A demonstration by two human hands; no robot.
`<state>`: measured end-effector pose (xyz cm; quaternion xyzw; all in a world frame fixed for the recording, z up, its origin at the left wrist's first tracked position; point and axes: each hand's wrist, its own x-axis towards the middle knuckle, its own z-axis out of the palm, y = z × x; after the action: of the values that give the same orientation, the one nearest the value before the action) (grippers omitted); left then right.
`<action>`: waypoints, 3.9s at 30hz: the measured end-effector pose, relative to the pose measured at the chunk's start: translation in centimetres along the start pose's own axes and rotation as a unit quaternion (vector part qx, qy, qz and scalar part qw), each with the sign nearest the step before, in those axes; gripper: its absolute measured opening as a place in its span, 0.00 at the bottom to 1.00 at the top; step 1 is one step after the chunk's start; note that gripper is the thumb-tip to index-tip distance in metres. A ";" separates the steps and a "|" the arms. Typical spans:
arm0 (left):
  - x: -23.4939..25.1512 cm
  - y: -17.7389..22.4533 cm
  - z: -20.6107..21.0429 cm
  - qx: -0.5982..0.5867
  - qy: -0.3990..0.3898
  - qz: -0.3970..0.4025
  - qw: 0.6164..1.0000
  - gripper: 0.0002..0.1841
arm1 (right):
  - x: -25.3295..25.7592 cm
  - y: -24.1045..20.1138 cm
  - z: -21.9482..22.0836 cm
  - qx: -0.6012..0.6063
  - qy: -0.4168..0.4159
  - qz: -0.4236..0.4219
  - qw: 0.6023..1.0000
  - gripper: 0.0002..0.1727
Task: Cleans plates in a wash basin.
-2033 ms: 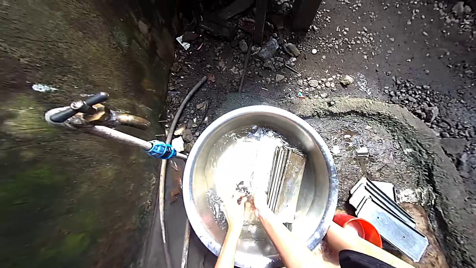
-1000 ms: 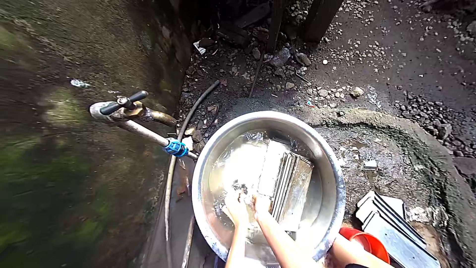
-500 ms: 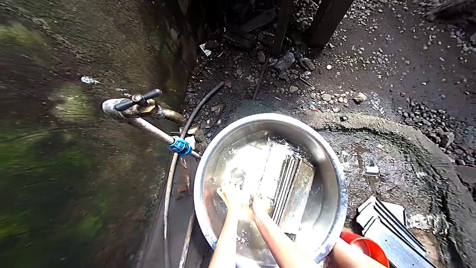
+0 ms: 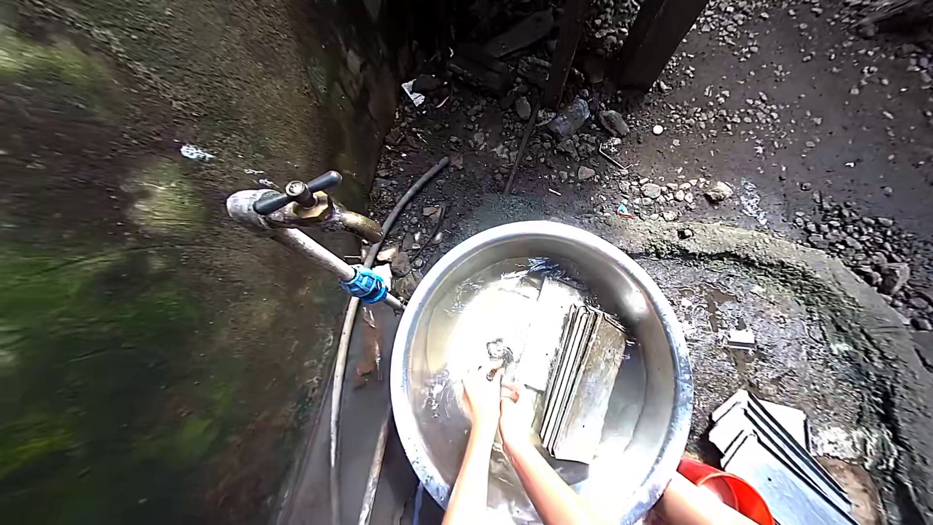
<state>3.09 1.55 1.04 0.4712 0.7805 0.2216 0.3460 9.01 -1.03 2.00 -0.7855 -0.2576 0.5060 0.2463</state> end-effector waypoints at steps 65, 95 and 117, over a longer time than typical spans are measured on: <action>-2.0 -0.3 -3.0 -0.652 -0.022 -0.240 0.719 0.37 | 1.3 1.3 -1.0 -0.291 -0.178 -0.464 0.817 0.30; -1.4 1.2 -5.4 -0.582 -0.037 -0.214 0.784 0.39 | 2.4 -6.1 0.0 0.011 -0.208 -0.318 0.925 0.23; -1.5 2.7 -5.5 -0.530 -0.034 -0.209 0.821 0.43 | 1.4 -9.3 2.8 -0.234 -0.174 -0.433 0.853 0.26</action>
<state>1.03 1.34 7.01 0.0483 0.6103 0.5071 0.6067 5.48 7.17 6.03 -0.5281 -0.7206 0.4019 0.2007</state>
